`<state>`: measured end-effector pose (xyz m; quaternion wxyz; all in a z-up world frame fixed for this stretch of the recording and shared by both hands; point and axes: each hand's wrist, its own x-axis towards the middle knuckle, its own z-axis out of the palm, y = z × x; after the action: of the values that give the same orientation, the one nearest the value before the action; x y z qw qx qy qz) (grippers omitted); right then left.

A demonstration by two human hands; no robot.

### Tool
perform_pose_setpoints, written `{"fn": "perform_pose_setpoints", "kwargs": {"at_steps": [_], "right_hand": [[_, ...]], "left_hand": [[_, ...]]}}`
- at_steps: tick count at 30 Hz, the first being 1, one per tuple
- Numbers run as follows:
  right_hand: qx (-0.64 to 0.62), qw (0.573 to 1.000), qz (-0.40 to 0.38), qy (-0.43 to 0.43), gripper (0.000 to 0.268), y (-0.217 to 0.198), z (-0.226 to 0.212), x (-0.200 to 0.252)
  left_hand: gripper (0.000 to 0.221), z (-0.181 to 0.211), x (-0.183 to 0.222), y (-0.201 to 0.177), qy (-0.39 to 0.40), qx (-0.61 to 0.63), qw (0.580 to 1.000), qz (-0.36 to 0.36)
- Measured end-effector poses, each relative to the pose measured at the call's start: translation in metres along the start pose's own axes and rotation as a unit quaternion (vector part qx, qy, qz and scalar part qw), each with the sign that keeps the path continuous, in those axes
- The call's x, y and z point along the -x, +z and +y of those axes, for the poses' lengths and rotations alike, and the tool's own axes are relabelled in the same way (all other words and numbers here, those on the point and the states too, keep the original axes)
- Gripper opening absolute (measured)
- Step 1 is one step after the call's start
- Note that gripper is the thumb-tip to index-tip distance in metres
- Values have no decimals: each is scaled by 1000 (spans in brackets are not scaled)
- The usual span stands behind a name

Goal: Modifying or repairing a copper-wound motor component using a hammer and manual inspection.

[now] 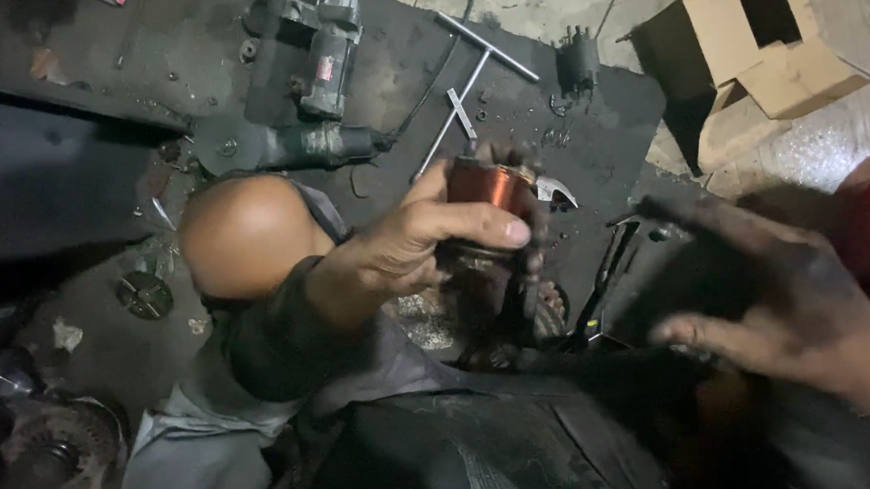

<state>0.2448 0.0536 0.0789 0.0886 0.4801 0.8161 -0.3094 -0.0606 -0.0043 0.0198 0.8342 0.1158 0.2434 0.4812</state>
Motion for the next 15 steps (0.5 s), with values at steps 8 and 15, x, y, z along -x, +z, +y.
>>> {"fn": "perform_pose_setpoints", "kwargs": {"at_steps": [8, 15], "right_hand": [[-176, 955, 186, -153, 31, 24, -46, 3], [-199, 936, 202, -210, 28, 29, -62, -3]], "left_hand": [[78, 15, 17, 32, -104, -56, 993, -26], [100, 10, 14, 38, -127, -193, 973, 17]]}}
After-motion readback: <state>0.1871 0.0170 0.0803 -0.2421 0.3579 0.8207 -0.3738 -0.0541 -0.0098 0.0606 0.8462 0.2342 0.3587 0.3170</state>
